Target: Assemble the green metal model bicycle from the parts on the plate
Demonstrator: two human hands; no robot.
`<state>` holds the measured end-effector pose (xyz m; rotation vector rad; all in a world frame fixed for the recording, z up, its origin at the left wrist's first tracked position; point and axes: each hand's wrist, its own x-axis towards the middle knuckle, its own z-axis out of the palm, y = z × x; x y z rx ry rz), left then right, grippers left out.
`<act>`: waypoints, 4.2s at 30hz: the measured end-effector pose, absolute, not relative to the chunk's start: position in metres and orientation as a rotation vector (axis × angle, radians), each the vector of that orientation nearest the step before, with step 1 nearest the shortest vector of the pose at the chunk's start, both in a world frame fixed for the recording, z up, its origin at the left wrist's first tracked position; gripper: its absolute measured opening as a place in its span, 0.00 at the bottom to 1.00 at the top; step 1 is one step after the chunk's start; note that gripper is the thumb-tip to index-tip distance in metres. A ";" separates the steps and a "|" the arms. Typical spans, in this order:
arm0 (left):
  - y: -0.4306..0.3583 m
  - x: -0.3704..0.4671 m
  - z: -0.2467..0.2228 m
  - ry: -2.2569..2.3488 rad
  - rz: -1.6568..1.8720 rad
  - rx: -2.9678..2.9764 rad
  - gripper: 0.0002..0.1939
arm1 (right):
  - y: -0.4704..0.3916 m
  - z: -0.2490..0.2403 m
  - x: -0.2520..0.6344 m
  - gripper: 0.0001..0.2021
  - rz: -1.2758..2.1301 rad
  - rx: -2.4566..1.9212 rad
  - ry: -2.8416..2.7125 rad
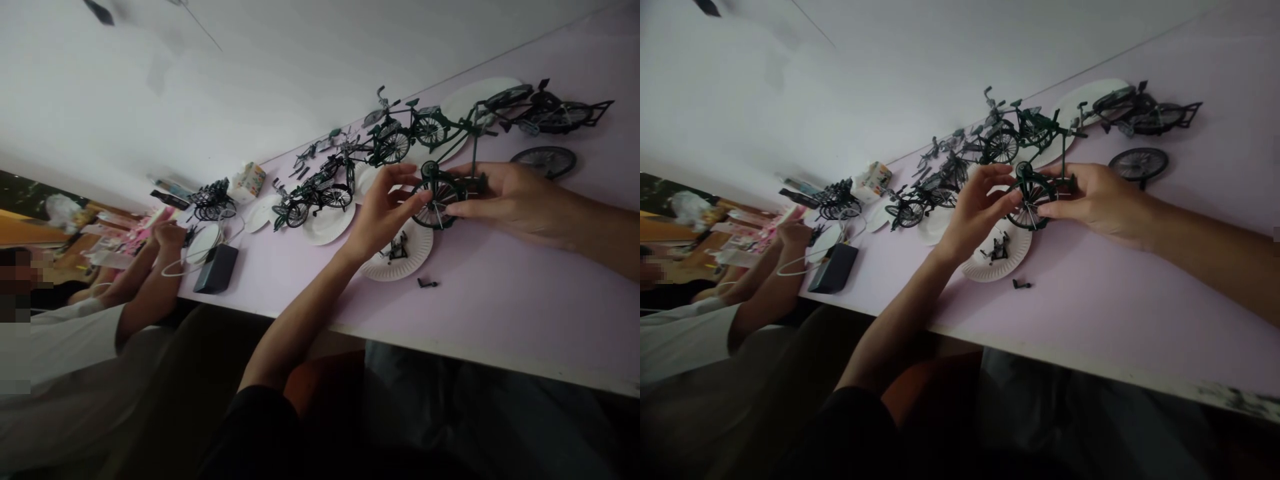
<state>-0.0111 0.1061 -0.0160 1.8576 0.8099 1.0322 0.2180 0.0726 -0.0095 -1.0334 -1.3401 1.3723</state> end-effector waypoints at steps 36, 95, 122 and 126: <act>0.098 -0.006 -0.012 0.761 1.030 1.629 0.23 | 0.071 -0.008 0.221 0.11 1.530 -0.976 -1.262; 0.008 -0.055 0.030 1.059 0.132 3.308 0.08 | 0.079 -0.001 0.229 0.11 1.124 -1.411 -1.541; 0.016 -0.051 0.010 1.219 0.311 3.227 0.10 | 0.080 -0.003 0.234 0.15 1.167 -1.364 -1.665; 0.019 -0.050 0.012 1.175 0.255 3.222 0.08 | 0.080 -0.003 0.234 0.14 1.179 -1.355 -1.655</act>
